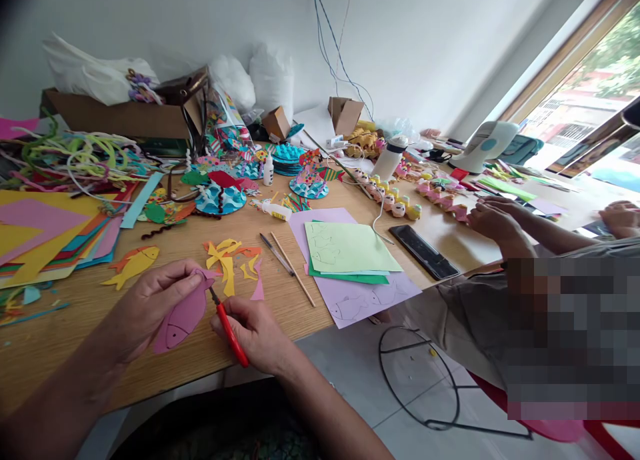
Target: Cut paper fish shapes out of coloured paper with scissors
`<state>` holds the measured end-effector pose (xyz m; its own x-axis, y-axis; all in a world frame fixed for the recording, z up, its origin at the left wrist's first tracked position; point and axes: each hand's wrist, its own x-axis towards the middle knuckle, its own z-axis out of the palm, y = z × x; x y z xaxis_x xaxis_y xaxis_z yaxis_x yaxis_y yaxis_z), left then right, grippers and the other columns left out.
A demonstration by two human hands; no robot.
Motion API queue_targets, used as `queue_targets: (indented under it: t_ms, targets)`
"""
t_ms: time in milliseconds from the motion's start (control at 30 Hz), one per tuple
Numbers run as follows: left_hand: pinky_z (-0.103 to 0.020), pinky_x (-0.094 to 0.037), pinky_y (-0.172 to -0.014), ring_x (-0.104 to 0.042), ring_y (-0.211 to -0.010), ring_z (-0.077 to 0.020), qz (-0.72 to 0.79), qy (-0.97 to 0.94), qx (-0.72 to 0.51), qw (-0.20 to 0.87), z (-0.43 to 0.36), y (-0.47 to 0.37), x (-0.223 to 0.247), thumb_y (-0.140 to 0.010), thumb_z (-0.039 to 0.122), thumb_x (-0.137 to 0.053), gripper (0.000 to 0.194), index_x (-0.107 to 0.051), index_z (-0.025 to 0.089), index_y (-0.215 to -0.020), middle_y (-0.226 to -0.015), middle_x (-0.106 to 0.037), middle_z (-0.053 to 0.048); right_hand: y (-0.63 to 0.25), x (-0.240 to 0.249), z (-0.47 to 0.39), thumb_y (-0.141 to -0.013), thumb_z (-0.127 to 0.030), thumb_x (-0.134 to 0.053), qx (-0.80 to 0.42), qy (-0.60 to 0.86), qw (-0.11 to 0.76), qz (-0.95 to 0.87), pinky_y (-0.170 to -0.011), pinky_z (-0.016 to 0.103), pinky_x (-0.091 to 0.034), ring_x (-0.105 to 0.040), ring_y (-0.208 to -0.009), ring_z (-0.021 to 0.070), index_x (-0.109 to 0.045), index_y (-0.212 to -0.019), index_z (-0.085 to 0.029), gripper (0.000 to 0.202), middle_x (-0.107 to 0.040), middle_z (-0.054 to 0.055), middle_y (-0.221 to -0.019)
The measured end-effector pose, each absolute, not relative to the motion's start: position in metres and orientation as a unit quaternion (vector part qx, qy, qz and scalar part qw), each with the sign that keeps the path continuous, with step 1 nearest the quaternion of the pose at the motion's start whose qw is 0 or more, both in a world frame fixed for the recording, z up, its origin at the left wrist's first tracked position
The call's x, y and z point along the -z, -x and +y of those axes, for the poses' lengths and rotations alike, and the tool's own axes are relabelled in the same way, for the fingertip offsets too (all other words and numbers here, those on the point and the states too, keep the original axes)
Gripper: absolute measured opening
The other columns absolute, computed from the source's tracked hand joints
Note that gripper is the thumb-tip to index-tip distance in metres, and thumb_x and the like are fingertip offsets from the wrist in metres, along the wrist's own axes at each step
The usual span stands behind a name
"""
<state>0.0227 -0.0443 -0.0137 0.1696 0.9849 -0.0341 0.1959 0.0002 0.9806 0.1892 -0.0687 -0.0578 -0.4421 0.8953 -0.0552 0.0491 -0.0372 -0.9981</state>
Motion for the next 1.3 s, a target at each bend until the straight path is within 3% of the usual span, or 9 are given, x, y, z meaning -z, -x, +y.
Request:
queue_targets:
  t_ms: [467,800,1300]
  targets:
    - [-0.023,-0.03,-0.05,-0.036,-0.054,-0.0116,0.508,-0.582,-0.387,0.503,-0.0445,-0.0249,0.009,-0.074,0.044,-0.06,0.026,-0.061,0.018,-0.067,-0.057,-0.044,0.005,-0.1887,0.0599,-0.0709,-0.08,-0.052,-0.065,-0.645,0.385,0.37,-0.547,-0.041,0.018,-0.025,-0.034,-0.046,0.0062,-0.044,-0.062,-0.019,0.043,-0.039,-0.006,-0.052]
    - [-0.023,-0.028,-0.05,-0.033,-0.054,-0.0108,0.494,-0.574,-0.39,0.524,-0.0461,-0.0244,0.0104,-0.075,0.042,-0.06,0.027,-0.054,0.019,-0.063,-0.057,-0.042,0.006,-0.1881,0.0636,-0.0725,-0.08,-0.05,-0.066,-0.676,0.371,0.368,-0.52,-0.037,0.017,-0.027,-0.034,-0.04,0.0048,-0.046,-0.064,-0.018,0.041,-0.039,-0.008,-0.05]
    - [-0.023,-0.028,-0.051,-0.035,-0.055,-0.0114,0.485,-0.584,-0.348,0.55,-0.0451,-0.0194,0.011,-0.076,0.044,-0.059,0.029,-0.048,0.021,-0.062,-0.058,-0.042,0.006,-0.191,0.0628,-0.0727,-0.083,-0.055,-0.059,-0.606,0.393,0.366,-0.587,-0.043,0.019,-0.027,-0.036,-0.048,0.0072,-0.045,-0.064,-0.019,0.043,-0.041,-0.005,-0.054]
